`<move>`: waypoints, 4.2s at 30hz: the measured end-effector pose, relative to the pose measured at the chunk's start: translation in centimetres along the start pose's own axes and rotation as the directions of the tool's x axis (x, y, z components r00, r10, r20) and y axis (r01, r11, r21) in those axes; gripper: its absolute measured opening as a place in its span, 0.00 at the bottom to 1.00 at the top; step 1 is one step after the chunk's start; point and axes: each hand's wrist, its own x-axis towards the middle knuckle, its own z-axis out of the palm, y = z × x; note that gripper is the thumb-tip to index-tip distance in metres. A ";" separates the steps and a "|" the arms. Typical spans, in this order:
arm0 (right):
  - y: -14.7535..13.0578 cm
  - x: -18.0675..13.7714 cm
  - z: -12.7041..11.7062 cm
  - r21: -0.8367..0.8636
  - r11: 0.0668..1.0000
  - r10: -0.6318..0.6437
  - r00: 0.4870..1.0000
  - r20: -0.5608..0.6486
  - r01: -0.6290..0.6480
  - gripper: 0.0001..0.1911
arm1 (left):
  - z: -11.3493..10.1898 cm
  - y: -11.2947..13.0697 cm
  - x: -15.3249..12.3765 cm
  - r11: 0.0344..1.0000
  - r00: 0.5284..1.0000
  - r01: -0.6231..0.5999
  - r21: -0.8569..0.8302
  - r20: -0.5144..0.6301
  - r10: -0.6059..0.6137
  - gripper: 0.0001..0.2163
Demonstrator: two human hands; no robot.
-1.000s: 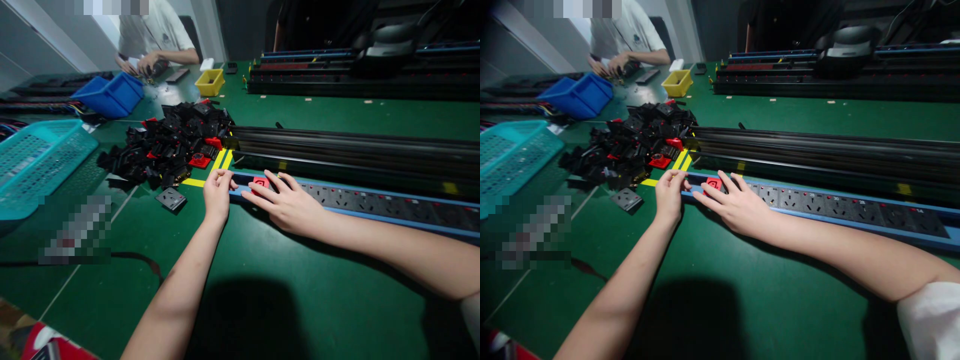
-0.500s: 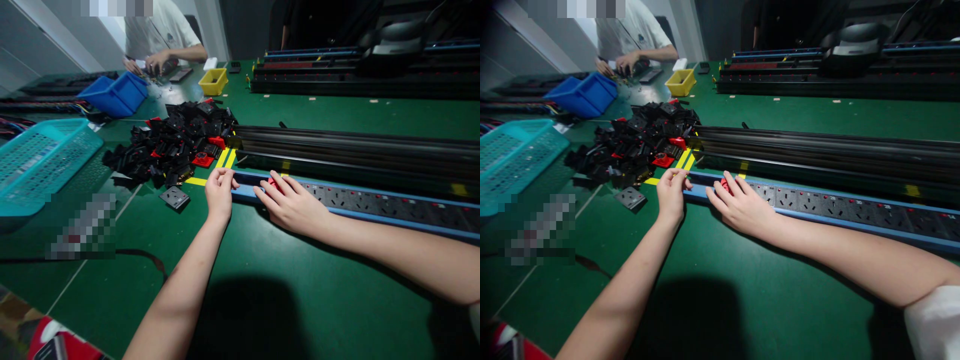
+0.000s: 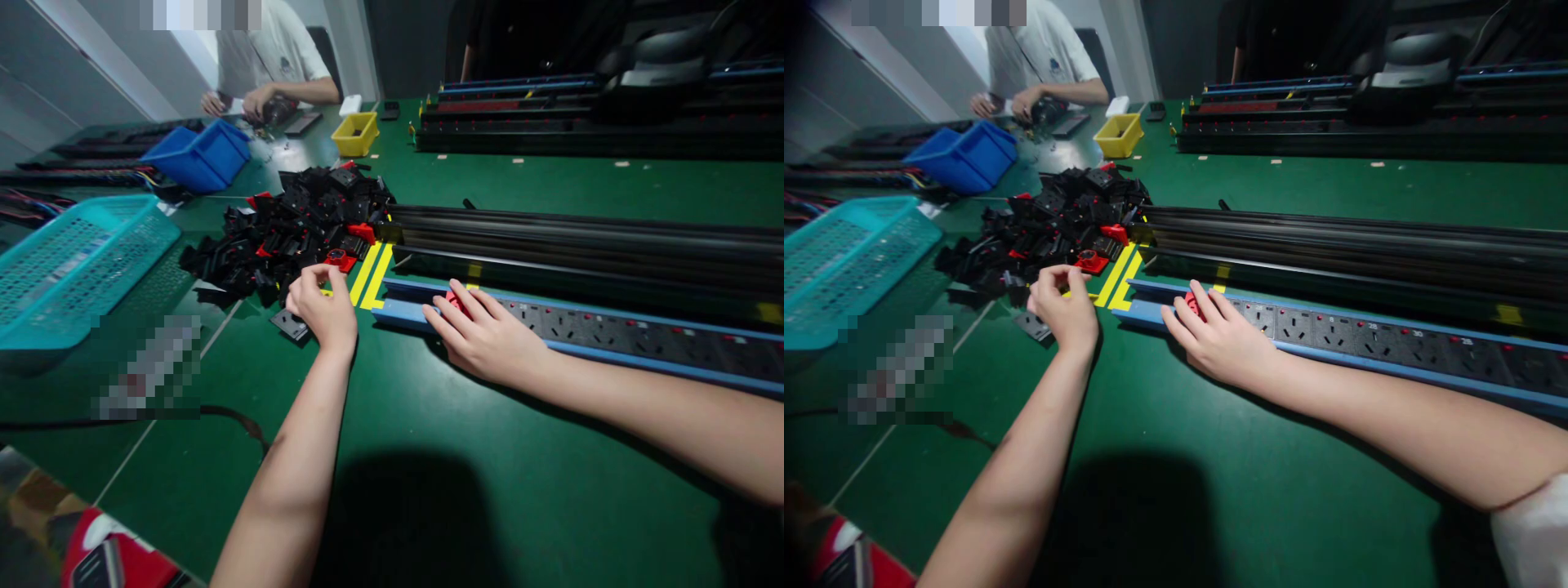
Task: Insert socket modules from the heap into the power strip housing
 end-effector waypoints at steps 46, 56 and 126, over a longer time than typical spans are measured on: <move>0.1 -0.1 -0.1 0.008 1.000 0.003 1.000 -0.002 -0.003 0.29 | 1.2 -1.6 0.8 0.982 0.988 0.153 -0.114 0.054 -0.148 0.14; 0.1 -0.1 -0.1 -0.003 1.000 -0.003 1.000 0.006 0.003 0.28 | 1.8 -1.8 0.8 0.910 0.971 0.206 -0.359 0.188 -0.146 0.06; -0.6 0.3 0.1 0.005 0.998 0.067 0.998 -0.022 -0.067 0.24 | 1.6 -2.1 0.1 0.992 0.899 0.119 -0.047 0.430 -0.087 0.07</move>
